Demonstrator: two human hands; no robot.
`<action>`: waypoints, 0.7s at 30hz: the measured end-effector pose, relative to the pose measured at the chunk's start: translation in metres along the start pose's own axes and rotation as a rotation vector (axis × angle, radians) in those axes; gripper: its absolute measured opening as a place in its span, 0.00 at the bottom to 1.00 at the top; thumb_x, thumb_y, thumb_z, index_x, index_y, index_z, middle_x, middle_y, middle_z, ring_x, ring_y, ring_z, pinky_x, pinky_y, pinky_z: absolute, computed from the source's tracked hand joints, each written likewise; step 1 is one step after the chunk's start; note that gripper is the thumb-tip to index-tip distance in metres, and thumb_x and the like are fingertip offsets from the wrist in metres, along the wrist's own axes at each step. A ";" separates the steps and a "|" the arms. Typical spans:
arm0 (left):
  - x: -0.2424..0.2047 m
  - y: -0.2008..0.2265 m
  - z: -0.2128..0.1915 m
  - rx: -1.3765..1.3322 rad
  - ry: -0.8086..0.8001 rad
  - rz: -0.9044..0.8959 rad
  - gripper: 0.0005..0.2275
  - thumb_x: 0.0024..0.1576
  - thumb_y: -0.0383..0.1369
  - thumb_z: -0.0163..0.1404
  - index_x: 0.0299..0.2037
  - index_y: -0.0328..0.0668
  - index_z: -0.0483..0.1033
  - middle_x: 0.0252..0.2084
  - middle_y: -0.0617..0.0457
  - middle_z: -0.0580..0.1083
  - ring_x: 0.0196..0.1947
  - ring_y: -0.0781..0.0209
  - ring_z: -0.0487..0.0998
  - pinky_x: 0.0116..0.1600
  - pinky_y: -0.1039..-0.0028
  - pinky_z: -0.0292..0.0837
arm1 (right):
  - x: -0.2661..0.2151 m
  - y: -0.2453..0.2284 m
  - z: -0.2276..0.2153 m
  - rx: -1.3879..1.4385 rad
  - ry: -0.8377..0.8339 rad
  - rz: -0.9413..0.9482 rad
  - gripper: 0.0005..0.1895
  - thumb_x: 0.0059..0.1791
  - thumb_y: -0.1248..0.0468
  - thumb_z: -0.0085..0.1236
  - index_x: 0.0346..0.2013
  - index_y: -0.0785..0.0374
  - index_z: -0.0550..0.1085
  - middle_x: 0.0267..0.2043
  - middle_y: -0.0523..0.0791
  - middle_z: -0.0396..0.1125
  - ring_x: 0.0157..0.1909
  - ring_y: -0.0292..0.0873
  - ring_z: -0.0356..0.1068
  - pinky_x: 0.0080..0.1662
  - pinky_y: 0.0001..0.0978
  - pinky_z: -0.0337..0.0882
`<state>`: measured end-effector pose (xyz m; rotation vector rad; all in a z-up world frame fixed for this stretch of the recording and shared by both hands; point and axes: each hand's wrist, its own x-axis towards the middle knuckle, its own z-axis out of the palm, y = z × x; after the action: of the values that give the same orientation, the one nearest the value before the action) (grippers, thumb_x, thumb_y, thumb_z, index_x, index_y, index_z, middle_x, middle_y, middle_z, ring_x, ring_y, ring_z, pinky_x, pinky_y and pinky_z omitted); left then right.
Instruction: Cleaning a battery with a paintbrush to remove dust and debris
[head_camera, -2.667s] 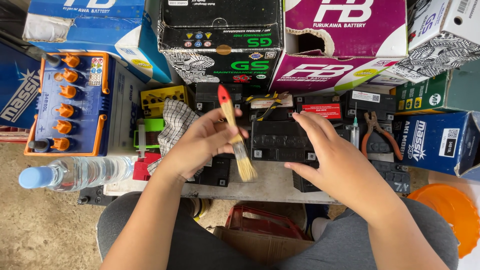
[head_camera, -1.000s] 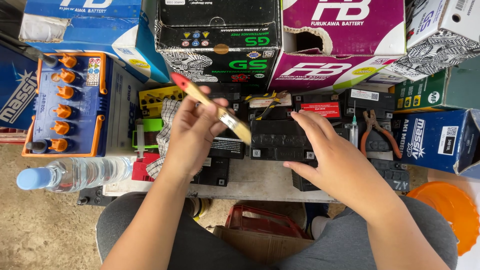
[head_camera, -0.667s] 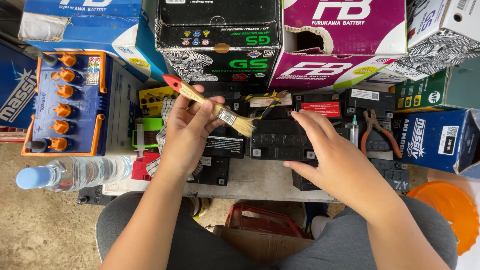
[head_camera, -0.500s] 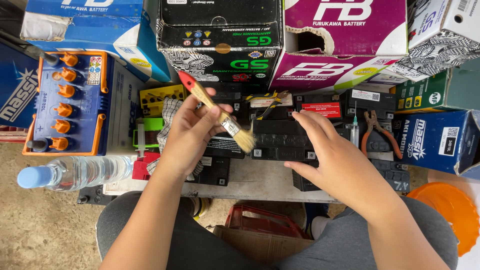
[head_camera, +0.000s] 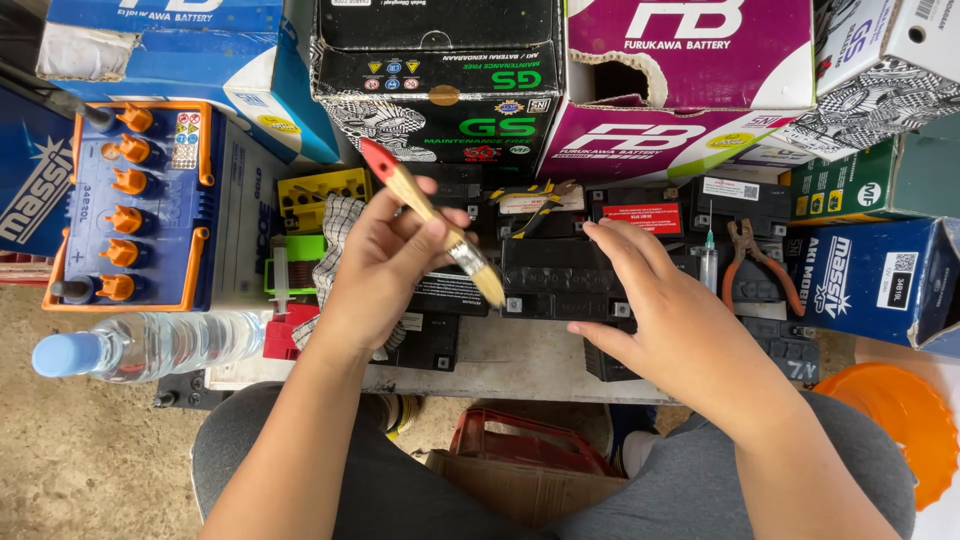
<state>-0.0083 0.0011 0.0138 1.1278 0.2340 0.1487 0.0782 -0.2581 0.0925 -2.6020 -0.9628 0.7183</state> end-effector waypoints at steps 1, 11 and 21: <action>0.000 -0.002 0.000 0.000 0.001 0.001 0.15 0.64 0.23 0.48 0.60 0.43 0.66 0.48 0.43 0.80 0.48 0.49 0.83 0.55 0.62 0.82 | 0.000 -0.001 -0.001 0.000 0.000 -0.001 0.49 0.47 0.50 0.62 0.76 0.52 0.47 0.77 0.44 0.45 0.37 0.49 0.76 0.39 0.47 0.75; 0.003 -0.010 0.002 -0.036 0.030 -0.034 0.14 0.64 0.25 0.48 0.59 0.45 0.67 0.48 0.44 0.80 0.46 0.58 0.80 0.50 0.68 0.79 | -0.001 -0.002 -0.001 0.001 -0.007 0.016 0.48 0.47 0.49 0.61 0.76 0.51 0.48 0.77 0.43 0.46 0.34 0.50 0.76 0.38 0.47 0.75; -0.004 -0.004 0.007 0.051 -0.001 0.254 0.13 0.66 0.23 0.48 0.59 0.42 0.65 0.52 0.46 0.78 0.55 0.56 0.80 0.60 0.62 0.80 | 0.000 0.005 0.005 0.000 0.043 -0.025 0.48 0.46 0.49 0.62 0.75 0.54 0.50 0.77 0.45 0.47 0.58 0.49 0.69 0.44 0.48 0.75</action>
<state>-0.0107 -0.0073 0.0133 1.2059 0.0924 0.3691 0.0780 -0.2609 0.0864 -2.5902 -0.9804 0.6536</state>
